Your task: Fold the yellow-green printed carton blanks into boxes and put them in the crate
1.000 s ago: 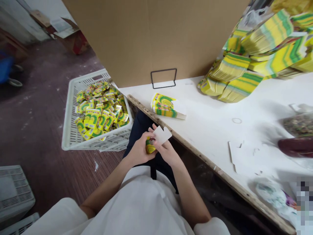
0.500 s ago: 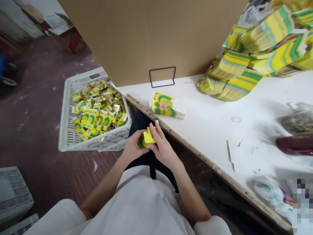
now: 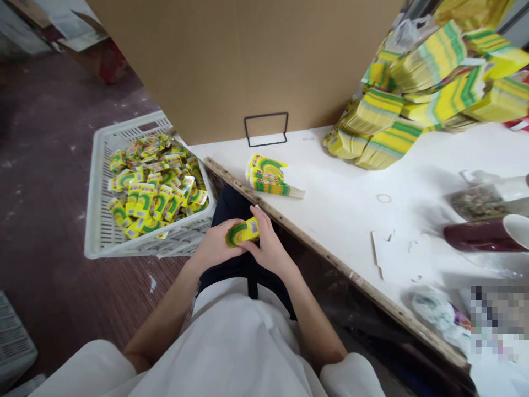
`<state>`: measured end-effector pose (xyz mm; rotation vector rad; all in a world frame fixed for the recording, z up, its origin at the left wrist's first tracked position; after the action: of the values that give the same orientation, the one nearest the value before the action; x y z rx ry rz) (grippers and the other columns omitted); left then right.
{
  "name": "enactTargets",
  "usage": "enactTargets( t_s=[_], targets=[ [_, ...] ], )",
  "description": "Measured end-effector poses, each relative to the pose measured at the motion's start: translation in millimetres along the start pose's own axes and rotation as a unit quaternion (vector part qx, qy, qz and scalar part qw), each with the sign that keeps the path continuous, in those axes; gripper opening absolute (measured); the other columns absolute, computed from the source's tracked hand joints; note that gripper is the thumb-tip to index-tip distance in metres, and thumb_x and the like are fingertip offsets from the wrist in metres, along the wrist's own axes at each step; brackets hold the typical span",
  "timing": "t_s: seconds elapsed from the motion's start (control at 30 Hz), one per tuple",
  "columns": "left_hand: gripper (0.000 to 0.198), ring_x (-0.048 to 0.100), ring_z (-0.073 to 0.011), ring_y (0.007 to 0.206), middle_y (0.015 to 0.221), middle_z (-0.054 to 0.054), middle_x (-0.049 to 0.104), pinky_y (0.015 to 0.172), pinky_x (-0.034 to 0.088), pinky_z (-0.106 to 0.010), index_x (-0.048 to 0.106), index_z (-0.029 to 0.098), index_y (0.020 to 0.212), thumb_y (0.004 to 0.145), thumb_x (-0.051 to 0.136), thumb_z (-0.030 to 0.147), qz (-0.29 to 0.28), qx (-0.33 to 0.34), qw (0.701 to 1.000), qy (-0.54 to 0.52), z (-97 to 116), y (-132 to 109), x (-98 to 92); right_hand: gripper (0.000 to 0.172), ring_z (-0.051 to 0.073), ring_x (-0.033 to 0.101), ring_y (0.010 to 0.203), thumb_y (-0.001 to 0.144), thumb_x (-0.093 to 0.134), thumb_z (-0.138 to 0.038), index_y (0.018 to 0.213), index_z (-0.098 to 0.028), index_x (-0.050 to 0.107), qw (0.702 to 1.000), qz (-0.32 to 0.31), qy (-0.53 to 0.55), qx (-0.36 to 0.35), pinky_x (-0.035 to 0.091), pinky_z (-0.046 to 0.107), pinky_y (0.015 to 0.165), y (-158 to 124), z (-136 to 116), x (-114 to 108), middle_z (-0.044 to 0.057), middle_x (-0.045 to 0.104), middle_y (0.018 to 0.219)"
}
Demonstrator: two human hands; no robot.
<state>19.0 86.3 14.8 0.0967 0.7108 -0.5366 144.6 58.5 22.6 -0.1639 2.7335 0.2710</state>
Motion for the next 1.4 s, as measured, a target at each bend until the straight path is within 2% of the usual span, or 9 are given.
enactTargets(
  t_s=[0.1, 0.23, 0.3, 0.37, 0.67, 1.0, 1.13, 1.27, 1.4],
  targets=[
    [0.053, 0.072, -0.0288, 0.093, 0.104, -0.007, 0.076, 0.09, 0.057, -0.044, 0.068, 0.022, 0.114, 0.068, 0.082, 0.044, -0.044, -0.033, 0.997, -0.046, -27, -3, -9.4, 0.073, 0.028, 0.053, 0.135, 0.091, 0.067, -0.038, 0.155, -0.028, 0.034, 0.999, 0.036, 0.024, 0.024, 0.053, 0.049, 0.107, -1, 10, -12, 0.016, 0.038, 0.159],
    [0.077, 0.06, -0.0302, 0.126, 0.138, -0.015, 0.061, 0.111, 0.046, -0.049, 0.05, 0.018, 0.138, 0.074, 0.08, 0.047, 0.374, -0.074, 0.918, -0.105, -81, -28, -126.5, 0.048, 0.024, 0.065, 0.112, 0.092, 0.064, -0.04, 0.138, -0.027, 0.056, 0.994, 0.103, -0.019, 0.036, 0.059, 0.045, 0.096, 4, 14, -55, 0.012, 0.061, 0.136],
    [0.096, 0.042, -0.0318, 0.146, 0.159, -0.019, 0.041, 0.121, 0.035, -0.049, 0.037, 0.018, 0.149, 0.07, 0.085, 0.046, 0.442, -0.067, 0.889, -0.099, -93, -36, -146.2, 0.037, 0.023, 0.068, 0.101, 0.092, 0.062, -0.039, 0.126, -0.024, 0.064, 0.986, 0.151, -0.049, 0.043, 0.06, 0.044, 0.09, 11, 17, -78, 0.01, 0.068, 0.12],
    [0.093, 0.039, -0.0325, 0.149, 0.158, -0.019, 0.042, 0.123, 0.031, -0.05, 0.042, 0.019, 0.147, 0.069, 0.085, 0.046, 0.416, -0.082, 0.9, -0.102, -97, -33, -135.9, 0.029, 0.023, 0.068, 0.096, 0.091, 0.061, -0.038, 0.115, -0.022, 0.068, 0.977, 0.192, -0.086, 0.044, 0.06, 0.044, 0.087, 24, 22, -96, 0.01, 0.071, 0.11],
    [0.044, 0.073, -0.025, 0.104, 0.114, -0.011, 0.076, 0.101, 0.055, -0.049, 0.066, 0.02, 0.122, 0.082, 0.074, 0.037, 0.052, -0.054, 0.982, -0.176, -32, -9, 11.6, 0.029, 0.036, 0.057, 0.104, 0.085, 0.069, -0.038, 0.102, -0.015, 0.066, 0.921, 0.228, -0.3, 0.103, 0.044, 0.058, 0.097, 108, 66, -113, 0.019, 0.062, 0.104],
    [0.044, 0.072, -0.0254, 0.106, 0.115, -0.011, 0.076, 0.103, 0.054, -0.049, 0.066, 0.022, 0.123, 0.082, 0.075, 0.036, 0.007, -0.048, 0.982, -0.181, -27, 1, 23.8, 0.019, 0.031, 0.057, 0.094, 0.082, 0.064, -0.025, 0.096, -0.02, 0.052, 0.927, 0.229, -0.281, 0.094, 0.045, 0.053, 0.092, 111, 58, -105, 0.013, 0.065, 0.097],
    [0.076, 0.067, -0.0295, 0.118, 0.133, -0.017, 0.066, 0.101, 0.053, -0.051, 0.054, 0.022, 0.139, 0.074, 0.081, 0.054, 0.031, -0.041, 0.956, -0.288, -27, 3, 30.5, 0.021, 0.021, 0.059, 0.08, 0.082, 0.062, -0.026, 0.098, -0.024, 0.048, 0.948, 0.267, -0.16, 0.062, 0.051, 0.04, 0.078, 79, 23, -95, 0.006, 0.066, 0.099],
    [0.091, 0.057, -0.0337, 0.133, 0.146, -0.018, 0.056, 0.105, 0.051, -0.05, 0.049, 0.023, 0.14, 0.072, 0.066, 0.08, 0.177, -0.002, 0.858, -0.483, -26, 2, 7.0, 0.027, 0.015, 0.057, 0.066, 0.082, 0.068, -0.035, 0.098, -0.024, 0.049, 0.985, 0.166, 0.005, 0.055, 0.048, 0.03, 0.062, 38, -2, -36, 0.001, 0.064, 0.09],
    [0.073, 0.068, -0.0304, 0.109, 0.106, -0.012, 0.07, 0.093, 0.056, -0.045, 0.061, 0.021, 0.115, 0.078, 0.051, 0.084, 0.241, -0.017, 0.809, -0.537, -22, -2, -9.1, 0.032, 0.013, 0.054, 0.062, 0.08, 0.071, -0.041, 0.088, -0.025, 0.045, 0.972, 0.0, 0.208, 0.113, 0.044, 0.026, 0.057, 3, -2, 48, -0.004, 0.056, 0.076]
  ],
)
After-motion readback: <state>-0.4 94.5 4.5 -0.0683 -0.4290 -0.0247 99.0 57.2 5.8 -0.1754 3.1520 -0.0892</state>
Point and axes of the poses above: each hand's wrist, its own y-axis towards the middle knuckle, its own x-axis out of the palm, z = x × y, the point moved 10 cm from there along y, towards the middle knuckle
